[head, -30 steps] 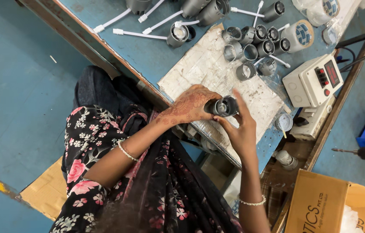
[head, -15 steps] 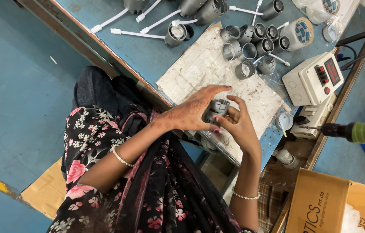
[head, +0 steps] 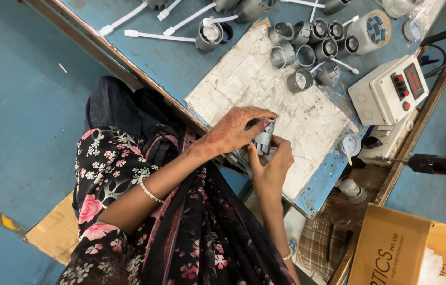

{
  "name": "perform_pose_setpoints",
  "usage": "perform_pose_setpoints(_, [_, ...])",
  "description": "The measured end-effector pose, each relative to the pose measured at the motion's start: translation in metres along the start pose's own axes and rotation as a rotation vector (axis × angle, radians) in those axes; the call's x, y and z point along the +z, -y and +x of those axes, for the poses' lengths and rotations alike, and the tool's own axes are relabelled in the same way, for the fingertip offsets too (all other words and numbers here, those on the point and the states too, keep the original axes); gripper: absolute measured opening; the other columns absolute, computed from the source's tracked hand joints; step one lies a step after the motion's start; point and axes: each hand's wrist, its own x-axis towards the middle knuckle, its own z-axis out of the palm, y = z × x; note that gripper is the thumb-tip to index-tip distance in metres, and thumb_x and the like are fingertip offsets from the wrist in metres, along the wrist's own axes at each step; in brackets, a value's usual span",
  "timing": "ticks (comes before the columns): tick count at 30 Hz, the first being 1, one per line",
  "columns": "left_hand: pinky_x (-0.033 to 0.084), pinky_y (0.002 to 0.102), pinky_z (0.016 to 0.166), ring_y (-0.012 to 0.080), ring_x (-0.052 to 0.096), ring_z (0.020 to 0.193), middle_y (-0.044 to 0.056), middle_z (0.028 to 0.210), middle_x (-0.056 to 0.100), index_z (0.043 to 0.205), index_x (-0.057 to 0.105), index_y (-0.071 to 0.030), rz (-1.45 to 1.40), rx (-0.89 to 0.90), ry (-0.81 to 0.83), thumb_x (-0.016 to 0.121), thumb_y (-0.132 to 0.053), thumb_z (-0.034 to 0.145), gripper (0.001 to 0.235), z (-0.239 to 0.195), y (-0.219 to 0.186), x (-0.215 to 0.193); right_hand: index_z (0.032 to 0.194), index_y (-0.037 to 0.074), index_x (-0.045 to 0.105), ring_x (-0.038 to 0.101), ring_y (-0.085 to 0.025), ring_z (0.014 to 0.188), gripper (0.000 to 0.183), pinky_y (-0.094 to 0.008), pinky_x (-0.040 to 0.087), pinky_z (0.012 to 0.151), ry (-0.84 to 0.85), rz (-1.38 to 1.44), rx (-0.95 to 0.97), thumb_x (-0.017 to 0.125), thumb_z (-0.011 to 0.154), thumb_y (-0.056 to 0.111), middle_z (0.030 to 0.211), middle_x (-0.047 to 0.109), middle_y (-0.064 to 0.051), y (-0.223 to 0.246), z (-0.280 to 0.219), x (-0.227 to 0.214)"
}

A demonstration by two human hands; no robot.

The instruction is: The person assembles cylindrical electrical components by inserting white zip ties and using a green electric drill to secure them. They repeatedly pick up parts, insert zip ties, and drill to fasten them, then place the finished units on the table.

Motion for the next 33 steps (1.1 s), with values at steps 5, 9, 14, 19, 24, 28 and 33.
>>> perform_pose_setpoints(5, [0.053, 0.037, 0.104, 0.0274, 0.069, 0.119, 0.011, 0.125, 0.073, 0.131, 0.069, -0.012, 0.024, 0.016, 0.008, 0.058, -0.026, 0.104, 0.032, 0.005, -0.001, -0.001, 0.116, -0.004, 0.06, 0.055, -0.036, 0.111, 0.049, -0.046, 0.043, 0.1, -0.084, 0.047, -0.055, 0.085, 0.087, 0.026, 0.111, 0.064, -0.019, 0.0, -0.003, 0.004])
perform_pose_setpoints(9, [0.055, 0.037, 0.097, 0.0239, 0.073, 0.11, 0.01, 0.122, 0.076, 0.128, 0.071, -0.015, -0.009, -0.018, 0.054, 0.059, -0.031, 0.103, 0.032, 0.006, -0.007, -0.009, 0.112, -0.005, 0.063, 0.059, -0.035, 0.106, 0.048, -0.045, 0.045, 0.096, -0.09, 0.085, -0.044, 0.086, 0.086, 0.027, 0.108, 0.066, -0.019, 0.003, -0.002, 0.001])
perform_pose_setpoints(14, [0.058, 0.036, 0.085, 0.0214, 0.075, 0.084, 0.009, 0.113, 0.079, 0.13, 0.071, -0.021, -0.009, -0.196, 0.135, 0.059, -0.036, 0.099, 0.036, 0.008, -0.014, -0.017, 0.111, -0.004, 0.064, 0.064, -0.032, 0.101, 0.044, -0.043, 0.048, 0.095, -0.086, 0.16, -0.034, 0.086, 0.087, 0.025, 0.106, 0.068, -0.018, 0.007, 0.001, -0.002])
perform_pose_setpoints(19, [0.057, 0.035, 0.092, 0.019, 0.075, 0.101, 0.009, 0.118, 0.078, 0.129, 0.071, -0.017, -0.063, -0.052, 0.12, 0.06, -0.034, 0.102, 0.033, 0.009, -0.005, -0.018, 0.111, -0.004, 0.065, 0.067, -0.028, 0.098, 0.043, -0.039, 0.051, 0.091, -0.086, 0.207, 0.008, 0.086, 0.086, 0.024, 0.105, 0.07, -0.017, 0.008, 0.002, -0.003])
perform_pose_setpoints(24, [0.057, 0.033, 0.093, 0.0164, 0.076, 0.104, 0.007, 0.124, 0.076, 0.128, 0.072, -0.017, -0.065, -0.01, 0.12, 0.061, -0.031, 0.101, 0.033, 0.01, 0.002, -0.018, 0.111, -0.004, 0.065, 0.068, -0.022, 0.096, 0.043, -0.034, 0.053, 0.09, -0.076, 0.281, 0.052, 0.086, 0.086, 0.023, 0.103, 0.072, -0.015, 0.008, 0.001, -0.003])
perform_pose_setpoints(28, [0.058, 0.034, 0.088, 0.0215, 0.073, 0.092, 0.006, 0.121, 0.077, 0.128, 0.072, -0.02, -0.03, -0.128, 0.16, 0.06, -0.032, 0.099, 0.034, 0.009, -0.001, -0.02, 0.112, -0.004, 0.064, 0.067, -0.018, 0.095, 0.043, -0.032, 0.053, 0.089, -0.078, 0.326, 0.071, 0.086, 0.086, 0.022, 0.102, 0.072, -0.013, 0.009, 0.001, -0.003])
perform_pose_setpoints(33, [0.056, 0.035, 0.095, 0.0221, 0.074, 0.107, 0.01, 0.123, 0.075, 0.133, 0.068, -0.018, -0.029, -0.033, 0.131, 0.059, -0.033, 0.102, 0.036, 0.004, -0.004, -0.019, 0.111, -0.004, 0.064, 0.067, -0.016, 0.093, 0.042, -0.03, 0.054, 0.086, -0.064, 0.353, 0.096, 0.086, 0.086, 0.021, 0.101, 0.072, -0.012, 0.009, 0.0, -0.002])
